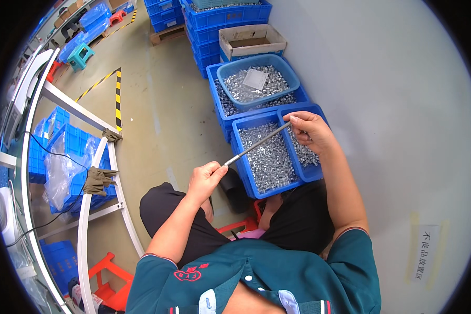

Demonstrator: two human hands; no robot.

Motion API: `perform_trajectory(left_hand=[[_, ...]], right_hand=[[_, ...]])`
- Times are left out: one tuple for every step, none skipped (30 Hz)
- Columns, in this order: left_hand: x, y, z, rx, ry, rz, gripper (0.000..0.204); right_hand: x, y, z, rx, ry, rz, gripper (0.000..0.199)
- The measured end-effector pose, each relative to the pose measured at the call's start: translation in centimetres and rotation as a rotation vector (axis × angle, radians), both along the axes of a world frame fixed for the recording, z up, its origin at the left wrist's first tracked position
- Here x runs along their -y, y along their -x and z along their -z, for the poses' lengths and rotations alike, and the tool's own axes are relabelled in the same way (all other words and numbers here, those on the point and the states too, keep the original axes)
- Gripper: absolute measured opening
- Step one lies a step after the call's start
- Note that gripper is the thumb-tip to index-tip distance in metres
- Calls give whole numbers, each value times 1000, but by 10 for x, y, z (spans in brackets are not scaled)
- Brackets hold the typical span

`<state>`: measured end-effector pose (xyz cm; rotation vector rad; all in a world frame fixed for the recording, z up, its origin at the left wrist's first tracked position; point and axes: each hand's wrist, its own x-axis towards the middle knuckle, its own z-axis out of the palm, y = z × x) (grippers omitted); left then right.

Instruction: Assembling small metal washers or components onto a long metal rod.

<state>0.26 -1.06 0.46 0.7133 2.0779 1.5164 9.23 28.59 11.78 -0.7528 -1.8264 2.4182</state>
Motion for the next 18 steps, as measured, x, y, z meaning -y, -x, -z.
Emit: perform_trajectory(left_hand=[[0, 0, 0, -1, 1, 0, 30], [-2, -1, 0, 54, -22, 27, 29], [-3, -2, 0, 108, -46, 54, 29], [-5, -2, -1, 108, -44, 54, 29], [-7, -3, -3, 125, -51, 58, 29], [-9, -2, -4, 142, -58, 62, 29], [-9, -2, -3, 143, -57, 61, 29], [-10, -1, -1, 171, -78, 55, 30], [-10, 0, 0, 199, -98, 49, 31], [-10, 1, 0, 203, -95, 48, 31], [-10, 3, -1, 193, -126, 44, 32], [-9, 4, -1, 184, -157, 40, 33], [-10, 4, -1, 194, -162, 45, 34], [-9, 3, -1, 197, -160, 45, 34], [-8, 3, -2, 192, -150, 43, 34], [-7, 2, -3, 185, -140, 42, 34], [-7, 2, -2, 186, -138, 43, 34], [-7, 2, -1, 181, -133, 42, 34]], right_hand=[[4, 0, 0, 10, 21, -68, 20], [9, 1, 1, 20, 43, -136, 21], [18, 2, 4, 45, 98, -158, 22], [26, 3, 7, 42, 82, -198, 21], [32, 4, 9, 39, 66, -237, 21], [33, 6, 9, 68, 93, -256, 25], [33, 6, 11, 69, 94, -257, 25], [32, 5, 13, 85, 113, -293, 28], [30, 5, 15, 100, 132, -328, 31], [25, 4, 12, 131, 173, -386, 31], [22, 4, 14, 128, 210, -293, 26], [19, 4, 17, 124, 247, -199, 21], [7, 6, 29, 109, 408, -92, 18], [3, 7, 32, 86, 542, 7, 21], [0, 7, 35, 63, 674, 107, 23], [-1, 7, 38, 88, 668, 155, 29], [-2, 8, 41, 165, 620, 167, 29], [-2, 10, 44, 241, 570, 180, 28]])
